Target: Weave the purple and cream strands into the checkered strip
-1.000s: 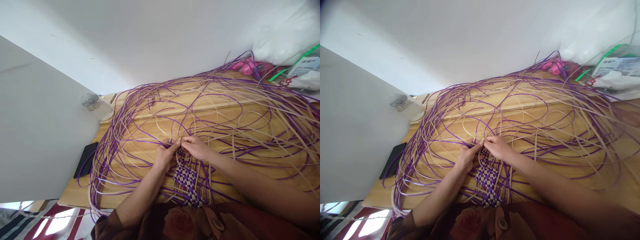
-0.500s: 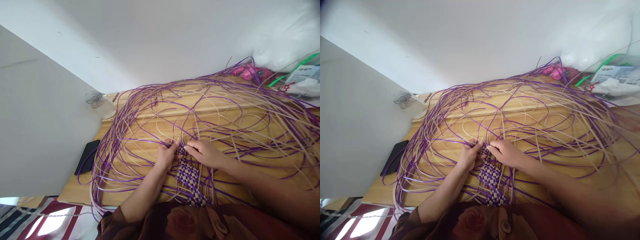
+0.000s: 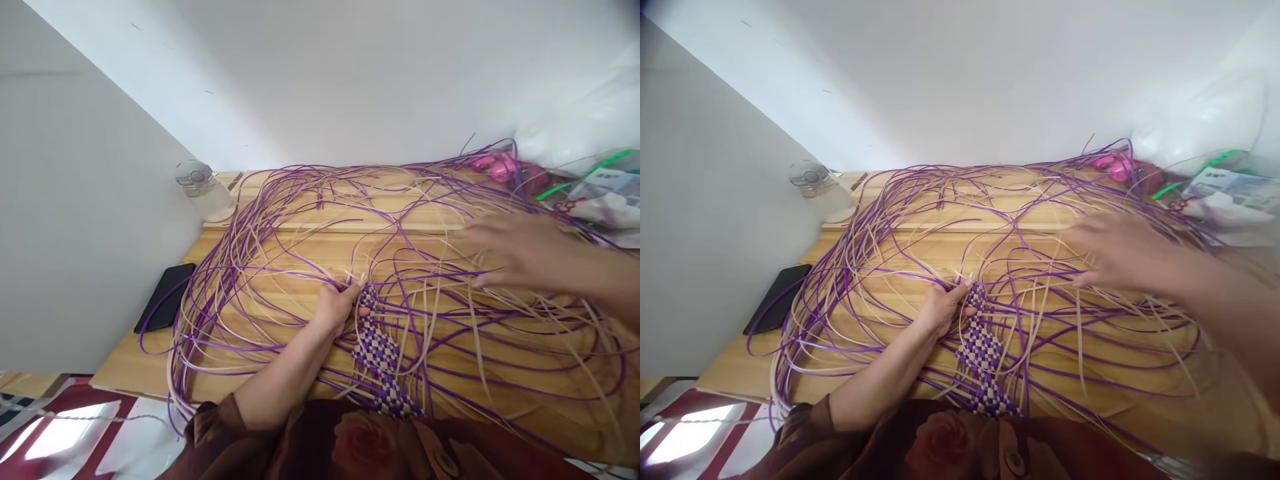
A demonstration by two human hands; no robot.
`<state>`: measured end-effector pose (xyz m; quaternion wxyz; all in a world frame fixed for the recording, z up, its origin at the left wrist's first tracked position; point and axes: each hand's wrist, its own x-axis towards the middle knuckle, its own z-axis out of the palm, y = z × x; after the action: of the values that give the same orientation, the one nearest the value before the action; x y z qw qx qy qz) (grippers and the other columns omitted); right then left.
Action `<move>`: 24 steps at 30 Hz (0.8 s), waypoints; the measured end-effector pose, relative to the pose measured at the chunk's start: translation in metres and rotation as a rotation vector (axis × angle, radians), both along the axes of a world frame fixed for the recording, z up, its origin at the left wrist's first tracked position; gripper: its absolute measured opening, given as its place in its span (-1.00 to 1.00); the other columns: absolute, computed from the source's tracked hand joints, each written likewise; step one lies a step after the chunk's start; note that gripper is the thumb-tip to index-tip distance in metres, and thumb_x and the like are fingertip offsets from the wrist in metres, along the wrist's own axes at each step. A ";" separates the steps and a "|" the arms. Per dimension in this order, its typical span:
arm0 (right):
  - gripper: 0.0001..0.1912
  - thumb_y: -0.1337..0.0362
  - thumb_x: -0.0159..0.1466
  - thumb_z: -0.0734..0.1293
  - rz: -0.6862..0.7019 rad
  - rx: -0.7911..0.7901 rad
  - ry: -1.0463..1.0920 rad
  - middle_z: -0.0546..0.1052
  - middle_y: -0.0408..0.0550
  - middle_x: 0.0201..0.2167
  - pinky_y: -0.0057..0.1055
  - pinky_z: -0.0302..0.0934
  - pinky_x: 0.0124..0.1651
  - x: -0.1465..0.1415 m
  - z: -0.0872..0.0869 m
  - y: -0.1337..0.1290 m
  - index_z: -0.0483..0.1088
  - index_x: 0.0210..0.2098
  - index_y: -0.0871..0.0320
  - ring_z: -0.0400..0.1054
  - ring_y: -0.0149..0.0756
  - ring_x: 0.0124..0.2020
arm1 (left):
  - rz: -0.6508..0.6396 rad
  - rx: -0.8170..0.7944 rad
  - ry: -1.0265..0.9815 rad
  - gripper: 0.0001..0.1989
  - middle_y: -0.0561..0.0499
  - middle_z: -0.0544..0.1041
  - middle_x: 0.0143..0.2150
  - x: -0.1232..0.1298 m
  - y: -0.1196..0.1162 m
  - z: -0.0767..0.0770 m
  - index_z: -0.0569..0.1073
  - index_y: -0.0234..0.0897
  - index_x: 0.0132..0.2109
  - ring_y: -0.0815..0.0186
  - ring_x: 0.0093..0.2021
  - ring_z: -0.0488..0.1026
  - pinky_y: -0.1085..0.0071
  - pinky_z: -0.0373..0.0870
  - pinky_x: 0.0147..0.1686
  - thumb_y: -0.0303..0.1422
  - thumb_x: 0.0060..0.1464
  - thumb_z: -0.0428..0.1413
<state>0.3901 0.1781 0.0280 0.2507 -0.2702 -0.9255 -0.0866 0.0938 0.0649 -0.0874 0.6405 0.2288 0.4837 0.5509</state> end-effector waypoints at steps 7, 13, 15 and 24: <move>-0.82 0.36 0.37 0.22 0.404 -0.051 -0.178 0.52 -0.04 -0.32 -0.28 0.21 -0.09 -0.144 -0.078 -0.109 0.47 -0.21 0.14 0.32 -0.26 -0.22 | -0.009 0.094 -0.046 -0.60 0.08 0.43 -0.56 0.000 -0.001 -0.004 0.45 -0.39 -0.43 0.47 -0.59 0.33 0.57 0.28 -0.63 -0.16 -0.24 0.40; -0.86 0.29 0.31 0.31 0.181 -0.443 0.216 0.51 -0.09 -0.42 -0.43 0.18 -0.26 -0.149 -0.057 -0.090 0.46 -0.36 0.18 0.32 -0.37 -0.37 | 0.008 0.072 -0.034 -0.59 0.05 0.45 -0.54 0.000 -0.002 -0.002 0.47 -0.39 -0.45 0.44 -0.55 0.36 0.54 0.36 -0.61 -0.17 -0.32 0.42; -0.80 0.19 0.26 0.34 -0.066 -0.666 0.255 0.47 -0.13 -0.51 -0.45 0.11 -0.40 -0.148 -0.057 -0.071 0.44 -0.42 0.18 0.28 -0.41 -0.48 | -0.007 0.055 -0.034 -0.58 0.05 0.45 -0.51 -0.001 -0.002 0.000 0.48 -0.39 -0.43 0.42 -0.51 0.38 0.52 0.42 -0.60 -0.17 -0.33 0.42; -0.59 -0.07 0.14 0.37 -0.264 -0.943 0.333 0.37 -0.17 -0.62 -0.46 0.05 -0.48 -0.152 -0.088 -0.054 0.35 -0.51 0.18 0.19 -0.42 -0.57 | -0.037 0.030 -0.006 -0.57 0.02 0.45 -0.45 -0.001 -0.003 0.004 0.46 -0.37 -0.39 0.40 -0.45 0.40 0.51 0.48 -0.59 -0.17 -0.31 0.41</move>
<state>0.2386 0.1246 -0.0601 0.2324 -0.4783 -0.7698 0.3531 0.0923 0.0614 -0.0836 0.6488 0.2457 0.4690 0.5467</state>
